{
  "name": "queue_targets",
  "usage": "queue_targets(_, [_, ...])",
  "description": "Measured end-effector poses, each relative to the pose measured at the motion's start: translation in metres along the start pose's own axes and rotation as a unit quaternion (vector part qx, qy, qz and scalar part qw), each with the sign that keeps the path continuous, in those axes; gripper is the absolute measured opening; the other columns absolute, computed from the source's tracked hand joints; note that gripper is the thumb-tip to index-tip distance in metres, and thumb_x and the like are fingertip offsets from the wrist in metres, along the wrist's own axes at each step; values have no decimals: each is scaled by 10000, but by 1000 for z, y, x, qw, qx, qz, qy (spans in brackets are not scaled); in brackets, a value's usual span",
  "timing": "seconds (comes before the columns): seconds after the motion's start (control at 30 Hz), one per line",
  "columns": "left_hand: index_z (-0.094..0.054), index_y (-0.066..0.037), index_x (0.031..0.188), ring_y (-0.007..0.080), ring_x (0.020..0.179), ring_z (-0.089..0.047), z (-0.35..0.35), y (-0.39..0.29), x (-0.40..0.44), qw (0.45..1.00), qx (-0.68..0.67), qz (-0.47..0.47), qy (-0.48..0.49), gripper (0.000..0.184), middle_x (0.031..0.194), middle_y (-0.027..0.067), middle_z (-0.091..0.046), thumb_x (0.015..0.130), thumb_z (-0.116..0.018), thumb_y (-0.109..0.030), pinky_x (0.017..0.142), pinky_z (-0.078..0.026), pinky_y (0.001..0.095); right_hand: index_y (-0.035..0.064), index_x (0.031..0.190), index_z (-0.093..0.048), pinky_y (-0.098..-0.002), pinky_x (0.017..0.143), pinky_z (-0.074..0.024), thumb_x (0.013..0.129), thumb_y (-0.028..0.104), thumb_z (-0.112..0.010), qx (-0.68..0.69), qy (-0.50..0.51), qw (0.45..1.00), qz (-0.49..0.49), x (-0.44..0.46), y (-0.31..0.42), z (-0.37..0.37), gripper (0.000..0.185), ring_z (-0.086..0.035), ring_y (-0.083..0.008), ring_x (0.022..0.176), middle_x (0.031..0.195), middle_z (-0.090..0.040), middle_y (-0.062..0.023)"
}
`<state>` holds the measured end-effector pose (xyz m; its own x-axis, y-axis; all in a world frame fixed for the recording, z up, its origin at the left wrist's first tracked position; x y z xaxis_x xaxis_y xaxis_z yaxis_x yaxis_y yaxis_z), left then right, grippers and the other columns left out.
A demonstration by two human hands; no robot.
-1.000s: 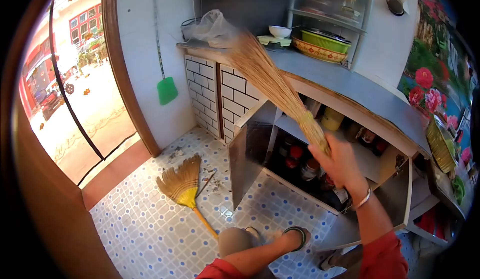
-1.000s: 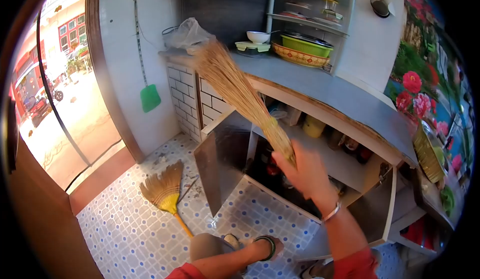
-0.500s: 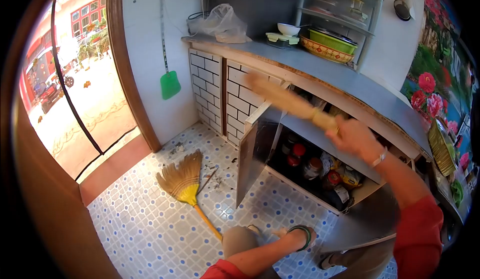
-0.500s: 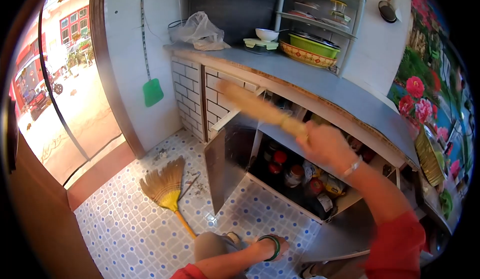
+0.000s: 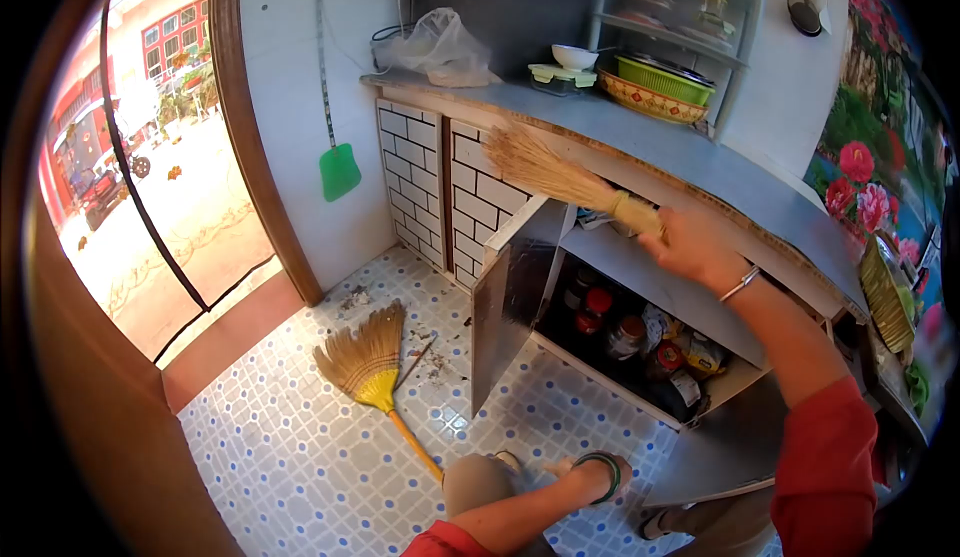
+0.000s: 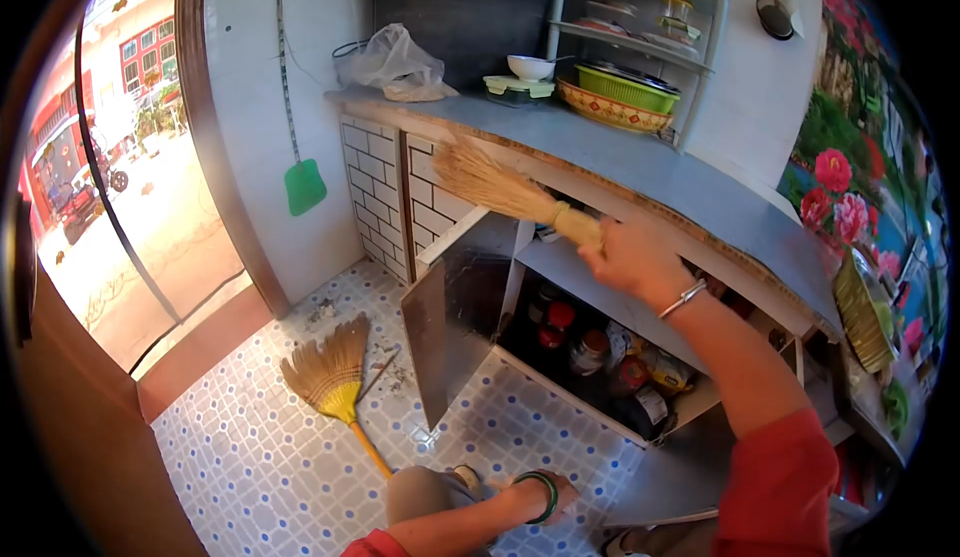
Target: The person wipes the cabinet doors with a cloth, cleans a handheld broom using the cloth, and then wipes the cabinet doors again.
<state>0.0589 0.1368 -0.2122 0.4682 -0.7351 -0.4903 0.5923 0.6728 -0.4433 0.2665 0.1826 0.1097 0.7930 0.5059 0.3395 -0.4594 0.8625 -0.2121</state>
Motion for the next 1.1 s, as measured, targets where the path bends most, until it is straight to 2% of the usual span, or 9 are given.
queue_targets(0.1, [-675,-13,1058,356,1025,-638,12,-1,-10,1000,-16,7,-26,312,1107,202,-659,811,-635,-201,862,-515,430,17,962,-577,-477,658,-498,855,402,-616,69,21,997,11,-30,35,-3,401,-633,-405,716,720,-635,-218])
queue_targets(0.27, [-680,10,1036,351,984,-656,8,1,-4,999,-33,4,-9,319,1068,210,-667,778,-663,-177,823,-531,423,15,948,-578,-488,653,-494,855,406,-615,203,46,959,190,-69,84,61,404,-629,-409,706,717,-631,-225])
queue_targets(0.33, [-692,49,989,359,927,-678,13,-5,-2,998,-38,-15,-53,307,1014,232,-680,760,-670,-155,774,-549,422,13,951,-576,-492,652,-491,860,405,-611,227,36,965,124,-53,62,50,404,-626,-412,707,718,-629,-230])
queue_targets(0.4, [-641,-68,1142,334,1073,-618,-4,7,14,1000,-15,20,12,374,1156,167,-641,817,-632,-252,892,-500,420,4,946,-578,-502,651,-481,874,412,-598,226,19,974,21,-44,35,25,415,-622,-421,713,718,-621,-246])
queue_targets(0.57, [-627,-79,1162,332,1088,-609,11,17,-3,999,-27,43,11,395,1172,161,-635,811,-628,-259,907,-491,420,2,945,-587,-493,652,-473,873,445,-598,209,112,970,51,-90,47,21,449,-621,-418,723,745,-625,-248])
queue_targets(0.7, [-625,-91,1166,329,1105,-602,-2,32,2,996,-2,90,20,392,1201,151,-626,806,-626,-247,917,-485,418,14,1046,-598,-427,637,-470,882,474,-596,332,140,926,111,-132,47,53,488,-603,-394,683,752,-623,-191])
queue_targets(0.8, [-623,-88,1169,328,1112,-601,-5,28,2,995,4,91,29,390,1208,153,-623,803,-612,-222,918,-486,422,10,1042,-596,-304,534,-469,920,474,-577,465,222,856,-50,-161,17,40,480,-563,-151,547,696,-592,-73])
queue_targets(0.9, [-619,-100,1174,333,1094,-611,-11,22,4,997,6,69,33,392,1180,149,-639,798,-602,-210,918,-489,422,15,1037,-589,-231,506,-463,934,451,-573,542,266,784,-146,-205,2,21,448,-546,-69,540,702,-577,-21])
queue_targets(1.1, [-623,-83,1205,318,1109,-611,-29,39,9,993,-24,111,14,457,1200,159,-632,765,-664,-201,916,-503,413,17,1102,-554,-215,533,-471,953,383,-574,629,393,642,-197,-295,18,-44,396,-546,-56,582,751,-574,-9])
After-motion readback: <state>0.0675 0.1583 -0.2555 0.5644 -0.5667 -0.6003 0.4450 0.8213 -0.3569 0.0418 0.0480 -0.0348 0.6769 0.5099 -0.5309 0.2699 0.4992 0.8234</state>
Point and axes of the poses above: each hand's wrist, its own x-axis towards the middle knuckle, its own z-axis out of the back of the hand, y = z × x, the point moved 9 cm from there along x, towards the middle knuckle
